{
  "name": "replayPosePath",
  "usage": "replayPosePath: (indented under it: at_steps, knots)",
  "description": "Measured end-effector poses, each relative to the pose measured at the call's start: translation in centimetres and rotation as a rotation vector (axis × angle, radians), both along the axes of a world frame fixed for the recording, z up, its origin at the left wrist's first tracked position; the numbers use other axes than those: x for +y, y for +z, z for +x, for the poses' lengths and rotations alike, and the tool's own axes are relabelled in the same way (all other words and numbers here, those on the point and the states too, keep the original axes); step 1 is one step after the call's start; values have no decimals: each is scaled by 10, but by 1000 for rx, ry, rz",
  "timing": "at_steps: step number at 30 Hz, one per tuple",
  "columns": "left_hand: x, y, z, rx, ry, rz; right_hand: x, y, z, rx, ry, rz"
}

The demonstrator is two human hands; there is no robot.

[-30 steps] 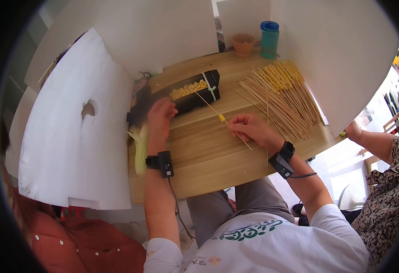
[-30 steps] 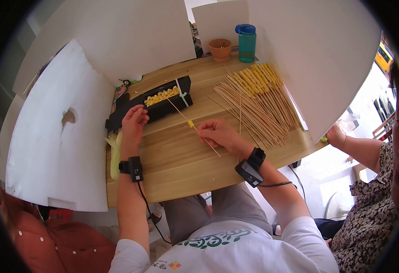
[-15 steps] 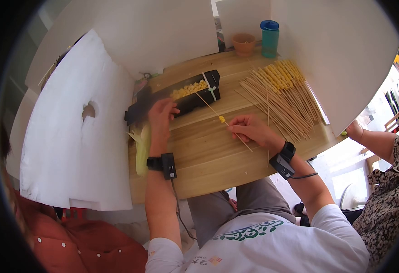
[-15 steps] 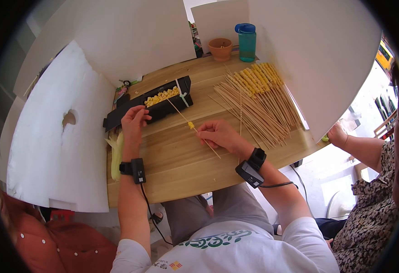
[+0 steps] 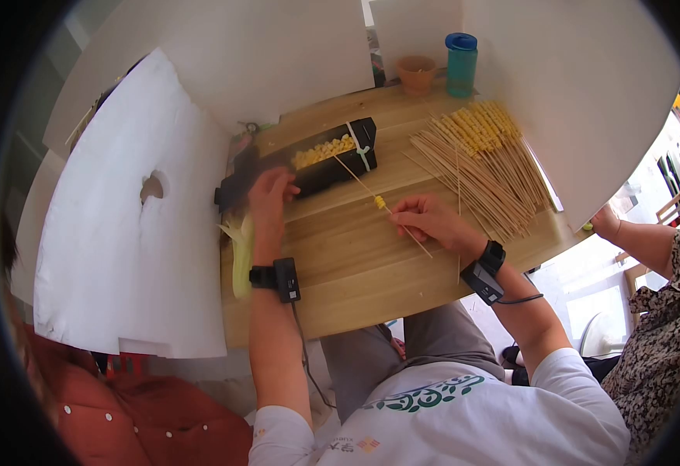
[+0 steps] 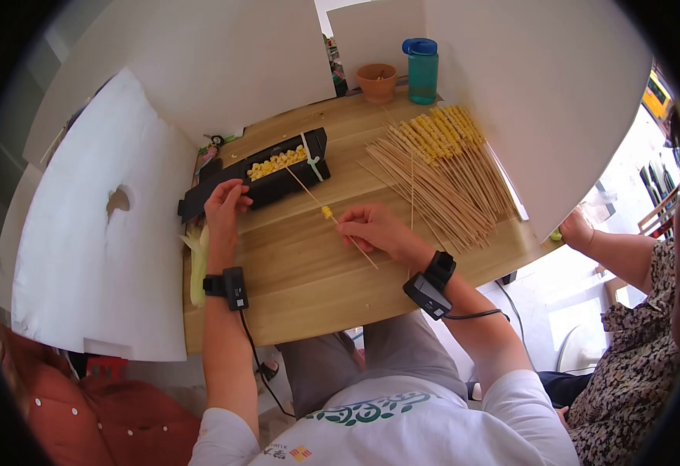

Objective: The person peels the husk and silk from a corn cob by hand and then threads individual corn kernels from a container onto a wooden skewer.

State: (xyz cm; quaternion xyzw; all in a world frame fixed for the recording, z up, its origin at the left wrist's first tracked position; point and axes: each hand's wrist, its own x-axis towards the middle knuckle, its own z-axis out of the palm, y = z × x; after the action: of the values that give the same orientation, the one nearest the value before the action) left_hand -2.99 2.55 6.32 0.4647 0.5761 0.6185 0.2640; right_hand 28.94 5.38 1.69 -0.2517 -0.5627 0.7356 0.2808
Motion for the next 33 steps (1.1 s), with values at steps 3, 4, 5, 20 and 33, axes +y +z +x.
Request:
replayPosePath:
  at_steps: [3,4,5,20,33]
  knots:
    - [0,1,-2,-218,-120,-3,-5,8,1,29,-44,36]
    - [1,2,0,-217,-125,-5,-4,7,1,31,-50,36]
    - [2,4,2,-488,-228,79,-2,6,2,71,-46,-54]
    - [13,15,-1,-353,-199,108,5,-2,3,120,45,-168]
    - [38,4,21,1170,199,-105,5,0,1,103,46,-163]
